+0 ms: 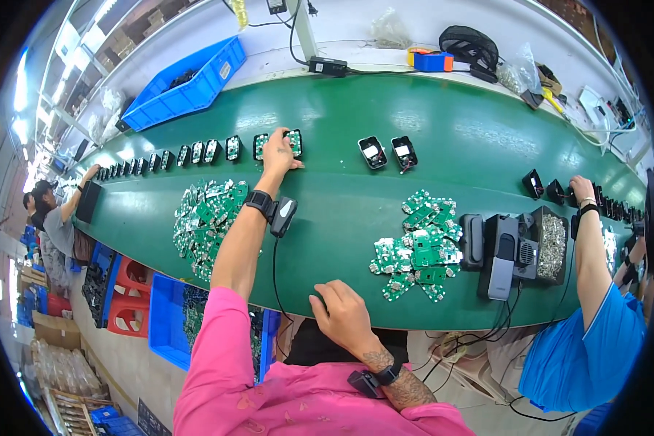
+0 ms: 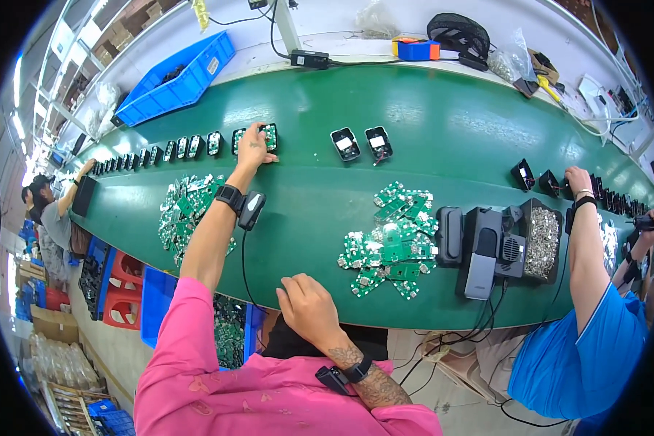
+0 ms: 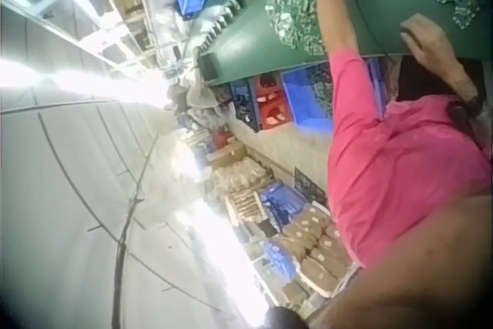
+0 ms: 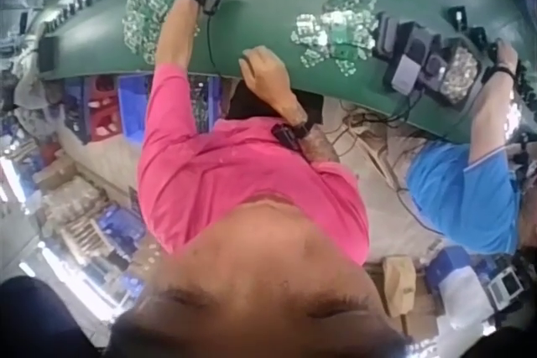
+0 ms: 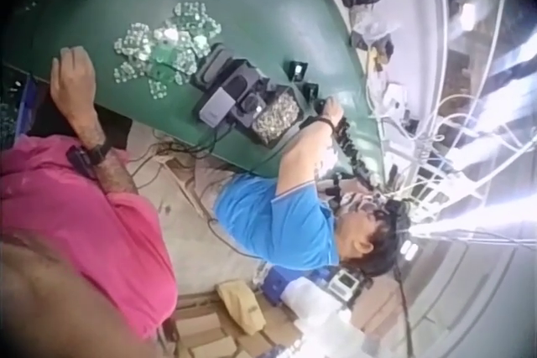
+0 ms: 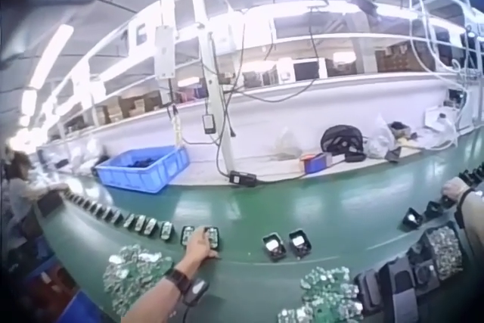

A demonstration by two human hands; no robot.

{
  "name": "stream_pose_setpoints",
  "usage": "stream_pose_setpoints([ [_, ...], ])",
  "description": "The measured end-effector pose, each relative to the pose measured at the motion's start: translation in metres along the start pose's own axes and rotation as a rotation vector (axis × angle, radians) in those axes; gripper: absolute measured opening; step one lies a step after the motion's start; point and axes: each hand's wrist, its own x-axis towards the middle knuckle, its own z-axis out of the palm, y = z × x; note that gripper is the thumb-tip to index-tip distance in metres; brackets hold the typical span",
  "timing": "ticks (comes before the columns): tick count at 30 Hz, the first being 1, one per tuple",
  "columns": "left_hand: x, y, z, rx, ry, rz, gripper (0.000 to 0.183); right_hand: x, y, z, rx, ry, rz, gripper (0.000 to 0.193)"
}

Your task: The person assembles electronic devices by hand, picking up a black plastic housing and a green circuit board, fitting the board into the housing, and pressing them together. The person then places the assembled unit onto the green conveyor belt and repeats the process.

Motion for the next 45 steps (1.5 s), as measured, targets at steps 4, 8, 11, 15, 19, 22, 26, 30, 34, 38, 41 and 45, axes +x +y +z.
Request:
stream_pose_setpoints([
  [4, -0.002, -0.003, -0.007, 0.168, -0.006, 0.092, 0.032, -0.004, 0.006, 0.000, 0.051, 0.020, -0.005, 0.015],
  [8, -0.027, 0.036, 0.002, 0.598, 0.257, 0.520, 0.046, -0.005, 0.014, -0.003, 0.056, 0.148, 0.053, 0.012],
  [11, -0.063, 0.056, 0.023, 0.496, 0.017, 0.594, 0.063, -0.010, 0.008, -0.004, 0.063, 0.109, 0.079, 0.012],
  [15, -0.097, 0.079, 0.081, 0.528, -0.246, 0.517, 0.074, -0.007, 0.016, -0.006, 0.087, 0.094, 0.053, 0.019],
  [19, -0.083, 0.071, 0.106, 0.338, -0.174, 0.525, 0.060, -0.005, 0.010, -0.005, 0.131, 0.175, 0.108, 0.019],
  [22, -0.080, 0.074, 0.113, 0.287, -0.185, 0.491, 0.051, -0.003, 0.009, -0.003, 0.090, 0.158, 0.113, 0.014],
  [26, -0.074, 0.055, 0.101, 0.072, -0.123, 0.479, 0.045, 0.005, 0.006, -0.036, -0.403, 0.308, 0.042, 0.024],
  [30, -0.088, 0.054, 0.075, -0.145, -0.101, 0.385, 0.045, 0.028, 0.014, -0.067, -0.626, 0.218, 0.231, 0.042],
  [34, -0.119, 0.050, 0.045, -0.486, -0.251, 0.288, 0.044, 0.047, 0.019, -0.076, -0.675, -0.134, 0.278, 0.054],
  [38, -0.135, 0.041, 0.015, -0.736, -0.415, -0.009, 0.035, 0.071, 0.014, -0.081, -0.664, -0.397, 0.368, 0.052],
  [41, -0.139, 0.035, 0.010, -1.022, -0.568, -0.244, 0.029, 0.074, 0.016, -0.083, -0.606, -0.322, 0.357, 0.045],
  [45, -0.139, 0.025, 0.019, -1.207, -0.690, -0.351, 0.024, 0.069, 0.020, -0.089, -0.452, -0.120, 0.405, 0.038],
])
